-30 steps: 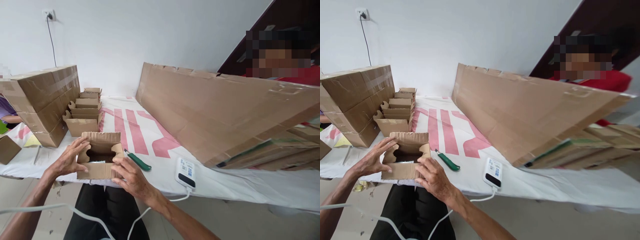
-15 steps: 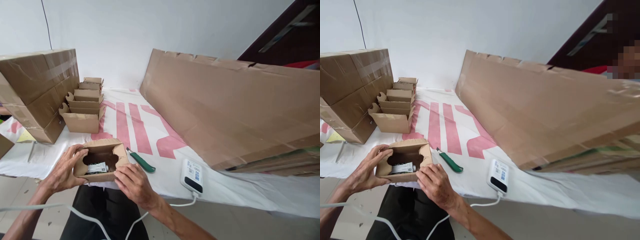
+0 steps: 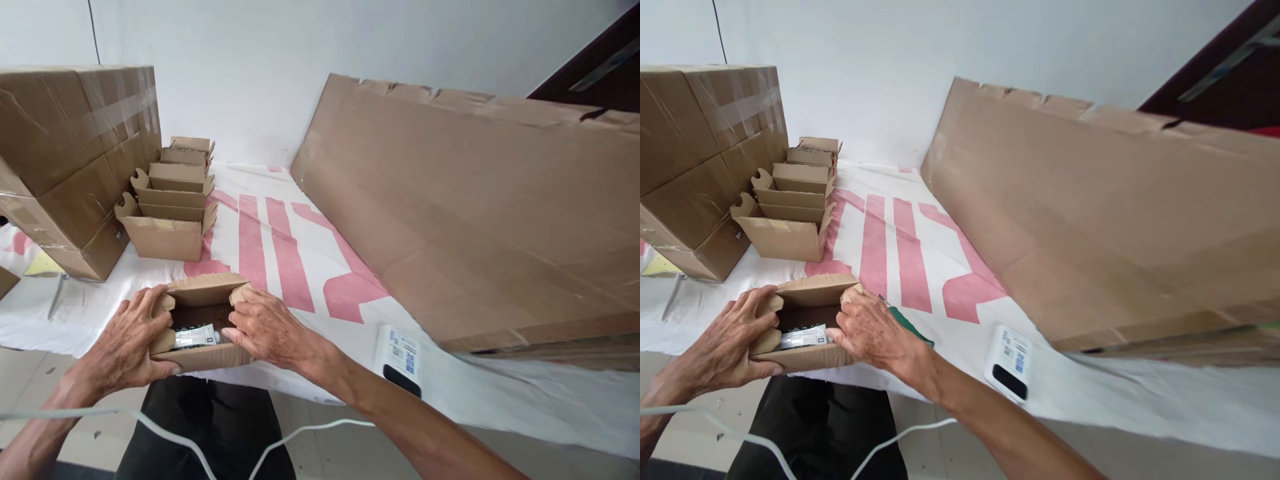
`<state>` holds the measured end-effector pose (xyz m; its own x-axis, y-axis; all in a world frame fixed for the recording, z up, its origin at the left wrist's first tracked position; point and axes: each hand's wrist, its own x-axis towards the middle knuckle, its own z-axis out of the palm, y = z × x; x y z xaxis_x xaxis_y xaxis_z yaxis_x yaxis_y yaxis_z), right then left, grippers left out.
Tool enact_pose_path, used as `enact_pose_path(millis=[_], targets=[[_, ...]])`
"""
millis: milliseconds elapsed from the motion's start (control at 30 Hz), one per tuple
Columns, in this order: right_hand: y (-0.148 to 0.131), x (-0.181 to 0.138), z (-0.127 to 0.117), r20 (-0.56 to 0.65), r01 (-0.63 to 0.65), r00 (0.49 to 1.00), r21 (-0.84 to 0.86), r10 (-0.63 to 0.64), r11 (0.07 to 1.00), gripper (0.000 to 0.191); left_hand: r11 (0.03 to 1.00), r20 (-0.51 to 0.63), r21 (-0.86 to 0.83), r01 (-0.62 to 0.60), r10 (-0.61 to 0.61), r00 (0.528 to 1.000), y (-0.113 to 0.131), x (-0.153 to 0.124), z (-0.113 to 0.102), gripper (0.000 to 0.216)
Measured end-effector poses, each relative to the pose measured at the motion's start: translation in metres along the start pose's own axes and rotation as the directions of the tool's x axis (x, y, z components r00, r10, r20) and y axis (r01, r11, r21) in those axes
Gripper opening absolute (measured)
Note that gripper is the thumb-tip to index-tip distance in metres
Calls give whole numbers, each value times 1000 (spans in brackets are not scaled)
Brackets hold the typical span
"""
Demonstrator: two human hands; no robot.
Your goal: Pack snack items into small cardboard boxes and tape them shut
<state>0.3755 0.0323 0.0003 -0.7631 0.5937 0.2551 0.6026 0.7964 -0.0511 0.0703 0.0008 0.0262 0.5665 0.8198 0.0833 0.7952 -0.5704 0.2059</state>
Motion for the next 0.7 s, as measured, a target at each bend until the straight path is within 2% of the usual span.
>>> enact_pose_path(millis=[100,167,267,367,433,567,633,700], targets=[[5,-16,-7,-127,1,992,29,3,1000,21,991,-55,-132,-26,18,998,-6,-9,3,53],[9,-28,-10,-239,-37,969,67,52,997,11,972,-103,-233,-35,11,995,-12,-16,6,51],[15,-48,-3,-382,-149,897,213,223,966,12,939,-179,-342,-44,-19,984,-20,-23,15,50],[20,-63,9,-376,-239,840,389,390,890,13,915,-257,-402,-39,-72,964,-23,-28,29,59],[22,-66,11,-354,-250,847,393,397,885,14,900,-304,-435,-30,-115,946,-22,-31,39,66],[17,-47,-11,-360,-205,897,178,258,962,23,870,-382,-494,9,-226,896,-20,-37,56,75],[11,-25,-23,-260,-125,953,142,159,982,26,856,-408,-516,31,-277,870,-19,-40,63,81],[4,2,-26,-83,-63,993,177,79,982,23,850,-444,-525,36,-310,841,-17,-43,69,85]])
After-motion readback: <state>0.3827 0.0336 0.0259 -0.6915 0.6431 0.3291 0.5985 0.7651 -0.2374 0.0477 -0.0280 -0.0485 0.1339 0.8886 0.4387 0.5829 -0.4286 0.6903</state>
